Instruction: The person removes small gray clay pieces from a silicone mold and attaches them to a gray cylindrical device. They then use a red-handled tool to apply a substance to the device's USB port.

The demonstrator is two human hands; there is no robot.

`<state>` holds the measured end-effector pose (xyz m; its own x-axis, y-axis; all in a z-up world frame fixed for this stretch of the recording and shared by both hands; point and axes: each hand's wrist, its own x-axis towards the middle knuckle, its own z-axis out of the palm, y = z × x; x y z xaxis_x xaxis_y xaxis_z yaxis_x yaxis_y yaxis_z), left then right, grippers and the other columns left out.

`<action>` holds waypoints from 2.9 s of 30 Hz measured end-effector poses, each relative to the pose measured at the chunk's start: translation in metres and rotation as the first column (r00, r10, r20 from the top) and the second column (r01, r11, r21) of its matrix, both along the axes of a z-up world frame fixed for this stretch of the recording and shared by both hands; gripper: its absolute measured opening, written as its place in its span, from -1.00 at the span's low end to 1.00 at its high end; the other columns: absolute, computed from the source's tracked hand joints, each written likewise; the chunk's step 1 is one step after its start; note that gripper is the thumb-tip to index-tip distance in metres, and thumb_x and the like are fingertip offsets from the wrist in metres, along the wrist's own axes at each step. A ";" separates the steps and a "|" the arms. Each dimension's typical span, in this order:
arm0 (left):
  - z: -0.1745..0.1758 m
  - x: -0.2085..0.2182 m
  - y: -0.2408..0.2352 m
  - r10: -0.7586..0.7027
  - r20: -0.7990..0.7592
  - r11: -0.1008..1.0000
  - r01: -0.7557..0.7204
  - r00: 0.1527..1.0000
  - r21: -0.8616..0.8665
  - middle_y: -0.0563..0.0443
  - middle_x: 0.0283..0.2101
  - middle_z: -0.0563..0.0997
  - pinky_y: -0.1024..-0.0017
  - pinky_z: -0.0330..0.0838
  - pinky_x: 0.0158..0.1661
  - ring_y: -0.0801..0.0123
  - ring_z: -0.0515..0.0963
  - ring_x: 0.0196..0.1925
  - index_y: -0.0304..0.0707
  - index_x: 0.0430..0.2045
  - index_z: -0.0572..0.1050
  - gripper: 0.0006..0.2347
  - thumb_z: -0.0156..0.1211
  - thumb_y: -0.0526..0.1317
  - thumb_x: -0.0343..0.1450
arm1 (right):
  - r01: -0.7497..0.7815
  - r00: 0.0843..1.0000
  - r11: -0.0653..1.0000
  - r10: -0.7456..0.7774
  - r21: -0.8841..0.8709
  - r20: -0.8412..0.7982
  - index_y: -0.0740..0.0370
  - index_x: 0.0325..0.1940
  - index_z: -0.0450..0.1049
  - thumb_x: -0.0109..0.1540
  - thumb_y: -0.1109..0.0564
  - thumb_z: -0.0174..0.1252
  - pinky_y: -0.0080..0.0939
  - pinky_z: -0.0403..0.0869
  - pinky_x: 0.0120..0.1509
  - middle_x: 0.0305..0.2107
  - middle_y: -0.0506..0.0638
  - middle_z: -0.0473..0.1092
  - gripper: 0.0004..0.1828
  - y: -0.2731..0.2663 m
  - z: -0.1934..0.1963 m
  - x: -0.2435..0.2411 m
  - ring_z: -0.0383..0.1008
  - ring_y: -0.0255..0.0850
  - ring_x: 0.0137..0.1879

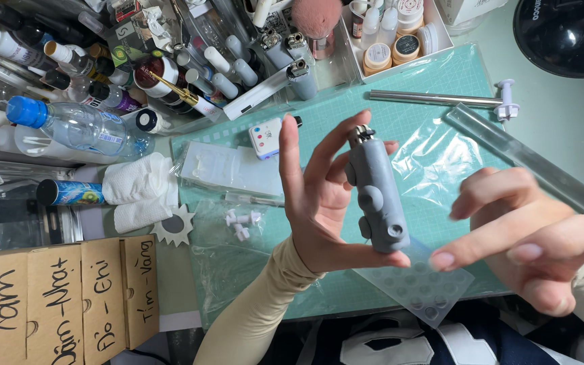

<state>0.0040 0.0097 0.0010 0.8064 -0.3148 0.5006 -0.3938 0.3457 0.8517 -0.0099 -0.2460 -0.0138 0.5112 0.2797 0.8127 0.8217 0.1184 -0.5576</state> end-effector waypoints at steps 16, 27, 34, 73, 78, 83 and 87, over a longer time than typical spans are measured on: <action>0.006 0.001 -0.002 -0.143 -0.004 0.990 0.142 0.990 -0.018 -0.25 0.46 0.16 0.15 0.43 0.33 0.08 0.46 0.34 0.38 0.53 -0.40 0.33 0.72 -0.35 0.07 | -0.145 0.977 0.989 0.147 0.023 -0.156 0.05 -0.05 0.24 0.37 -0.28 -0.06 -0.06 0.51 -0.05 -0.31 0.10 0.67 -0.61 -0.001 -0.007 -0.005 0.30 -0.10 -0.14; -0.006 0.008 -0.003 0.190 0.296 0.978 -0.207 0.936 0.025 -0.16 0.54 0.06 0.19 0.52 0.29 0.14 0.35 0.42 0.48 0.57 -0.33 0.27 0.71 -0.37 0.15 | 0.061 0.954 0.998 -0.051 -0.026 0.296 0.13 0.34 0.21 0.44 -0.10 -0.13 -0.24 0.52 0.07 -0.25 0.06 0.57 -0.56 0.007 0.012 0.019 0.41 -0.09 -0.12; -0.023 0.033 0.008 0.222 0.440 0.927 -0.328 0.870 0.182 -0.08 0.56 -0.05 0.20 0.40 0.36 0.02 0.22 0.50 0.60 0.56 -0.28 0.11 0.54 -0.49 0.39 | 0.095 0.777 0.995 -0.065 0.014 -0.626 0.40 0.44 0.12 0.19 0.39 0.22 -0.01 0.54 0.34 0.21 0.34 0.35 -0.25 0.042 0.015 0.010 0.41 0.07 0.39; -0.016 0.049 0.020 0.121 0.470 0.382 -0.478 0.874 0.791 -0.17 0.06 0.46 0.03 0.23 0.21 -0.03 0.45 0.15 -0.22 0.47 -0.15 0.12 0.62 0.05 0.12 | 0.056 0.641 0.900 -0.365 -0.433 -0.676 0.26 0.25 0.45 0.33 0.19 0.11 -0.34 0.53 -0.24 -0.21 0.05 0.61 -0.62 0.023 0.025 0.052 0.63 -0.32 -0.17; -0.013 0.050 0.018 0.115 0.466 0.367 -0.474 0.877 0.800 -0.18 0.05 0.46 0.02 0.21 0.21 -0.03 0.44 0.15 -0.22 0.47 -0.18 0.14 0.61 0.08 0.12 | 0.066 0.658 0.897 -0.368 -0.436 -0.657 0.25 0.23 0.47 0.33 0.19 0.12 -0.35 0.56 -0.19 -0.22 0.04 0.61 -0.63 0.022 0.024 0.053 0.62 -0.33 -0.17; -0.016 0.049 0.019 0.118 0.492 0.375 -0.497 0.863 0.783 -0.19 0.06 0.46 0.00 0.20 0.20 -0.06 0.44 0.16 -0.23 0.46 -0.17 0.15 0.63 0.10 0.10 | 0.077 0.667 0.888 -0.384 -0.453 -0.639 0.26 0.22 0.48 0.33 0.19 0.12 -0.36 0.57 -0.15 -0.21 0.04 0.61 -0.64 0.021 0.022 0.052 0.62 -0.33 -0.16; -0.007 0.050 0.018 0.109 0.470 0.480 -0.460 0.876 0.747 -0.27 0.11 0.45 0.07 0.30 0.24 -0.09 0.46 0.18 -0.26 0.47 -0.17 0.17 0.66 0.07 0.09 | 0.090 0.710 0.895 -0.365 -0.436 -0.602 0.29 0.21 0.49 0.33 0.22 0.12 -0.34 0.56 -0.18 -0.22 0.06 0.61 -0.65 0.025 0.033 0.051 0.61 -0.33 -0.18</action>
<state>0.0537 0.0280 -0.0062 0.7794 -0.4986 0.3793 -0.6265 -0.6186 0.4741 0.0408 -0.2206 0.0189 0.9556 0.2719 0.1132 0.2045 -0.3363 -0.9193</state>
